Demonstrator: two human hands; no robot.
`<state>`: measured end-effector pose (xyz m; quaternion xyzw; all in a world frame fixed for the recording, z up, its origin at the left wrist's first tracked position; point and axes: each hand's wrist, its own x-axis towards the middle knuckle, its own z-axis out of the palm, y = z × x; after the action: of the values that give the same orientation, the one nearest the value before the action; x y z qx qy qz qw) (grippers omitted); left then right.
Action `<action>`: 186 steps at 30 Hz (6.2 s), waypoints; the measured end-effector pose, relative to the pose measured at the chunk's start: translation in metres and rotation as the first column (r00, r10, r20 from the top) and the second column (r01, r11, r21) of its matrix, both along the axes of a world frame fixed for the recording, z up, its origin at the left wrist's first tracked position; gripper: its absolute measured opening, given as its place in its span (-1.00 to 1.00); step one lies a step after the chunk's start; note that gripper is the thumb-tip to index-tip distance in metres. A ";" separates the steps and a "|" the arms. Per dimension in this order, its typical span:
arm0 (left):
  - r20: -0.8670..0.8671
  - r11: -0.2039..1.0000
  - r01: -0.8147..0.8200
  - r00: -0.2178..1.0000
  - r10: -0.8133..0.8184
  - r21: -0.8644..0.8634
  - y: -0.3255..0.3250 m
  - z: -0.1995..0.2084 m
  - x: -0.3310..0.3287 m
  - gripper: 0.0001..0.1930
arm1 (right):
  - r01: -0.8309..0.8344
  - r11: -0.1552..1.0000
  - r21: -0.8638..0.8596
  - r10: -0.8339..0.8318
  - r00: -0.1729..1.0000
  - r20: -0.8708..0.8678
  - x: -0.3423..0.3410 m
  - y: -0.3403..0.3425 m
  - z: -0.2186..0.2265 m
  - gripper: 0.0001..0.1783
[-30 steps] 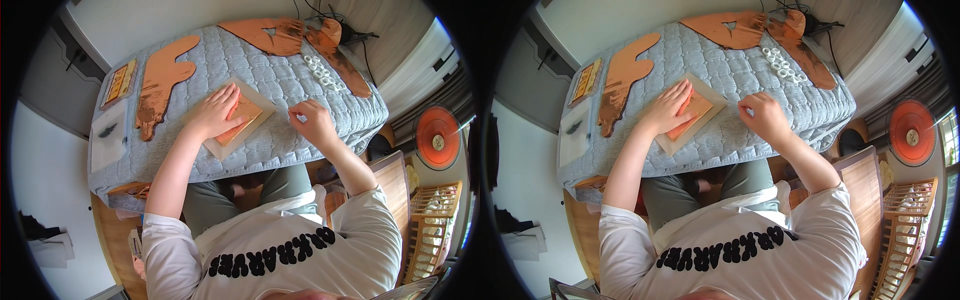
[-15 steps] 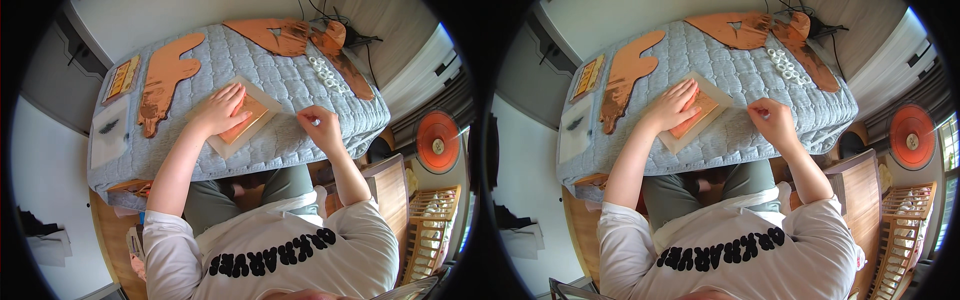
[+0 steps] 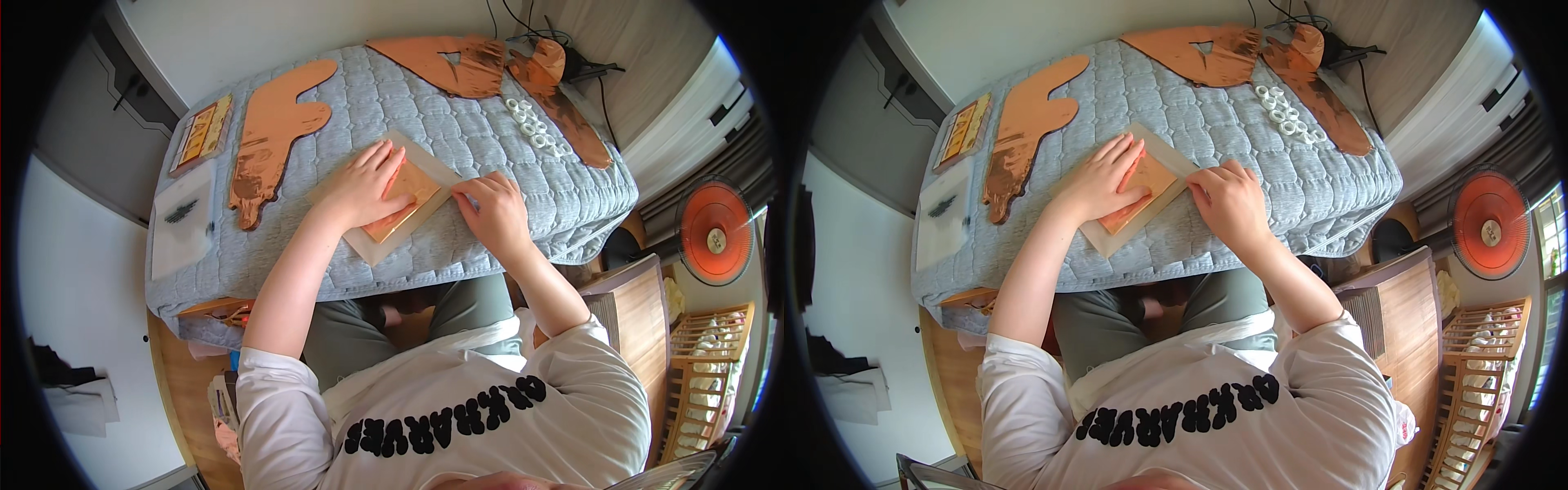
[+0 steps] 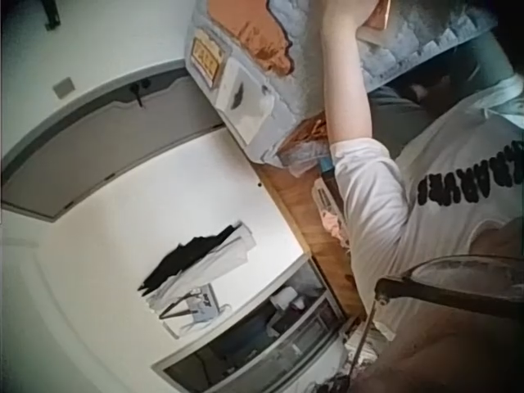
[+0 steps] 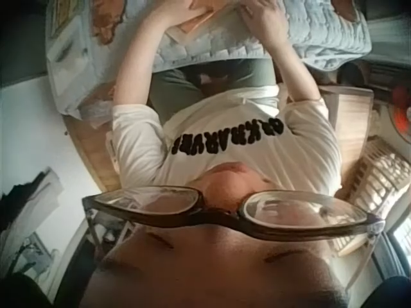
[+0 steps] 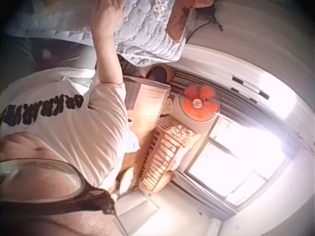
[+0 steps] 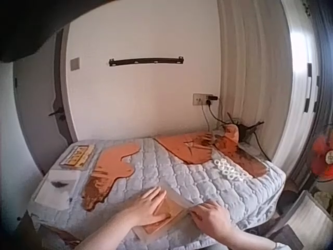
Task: Manually folding foil decorations and placing them into plastic sleeves with cardboard backing.
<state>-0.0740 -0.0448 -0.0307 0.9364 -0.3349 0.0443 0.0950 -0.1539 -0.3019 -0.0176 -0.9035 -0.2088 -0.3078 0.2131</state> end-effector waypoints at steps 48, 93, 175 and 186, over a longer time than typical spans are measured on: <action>0.033 0.999 -0.018 0.999 0.019 -0.028 -0.002 -0.003 -0.003 -0.01 | 0.078 0.995 0.059 -0.067 0.984 -0.166 -0.032 0.041 -0.023 -0.46; 0.048 1.000 0.002 0.999 -0.003 0.020 -0.008 -0.002 0.066 -0.09 | -0.593 0.800 0.092 0.588 0.742 -0.322 0.020 0.056 -0.003 -0.84; -0.045 0.896 0.442 0.897 -0.440 0.044 -0.017 0.022 -0.030 0.30 | -0.309 0.779 0.545 0.491 0.842 -0.225 -0.057 -0.039 -0.058 -0.62; 0.024 0.764 0.422 0.881 -0.472 -0.488 0.038 0.030 -0.058 -0.14 | -0.263 0.730 0.631 0.466 0.867 -0.177 -0.069 -0.038 -0.071 -0.76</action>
<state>-0.1316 -0.0071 -0.0005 0.7769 -0.5216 0.0546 0.3484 -0.2233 -0.3397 -0.0891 -0.7701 -0.2409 -0.1555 0.5698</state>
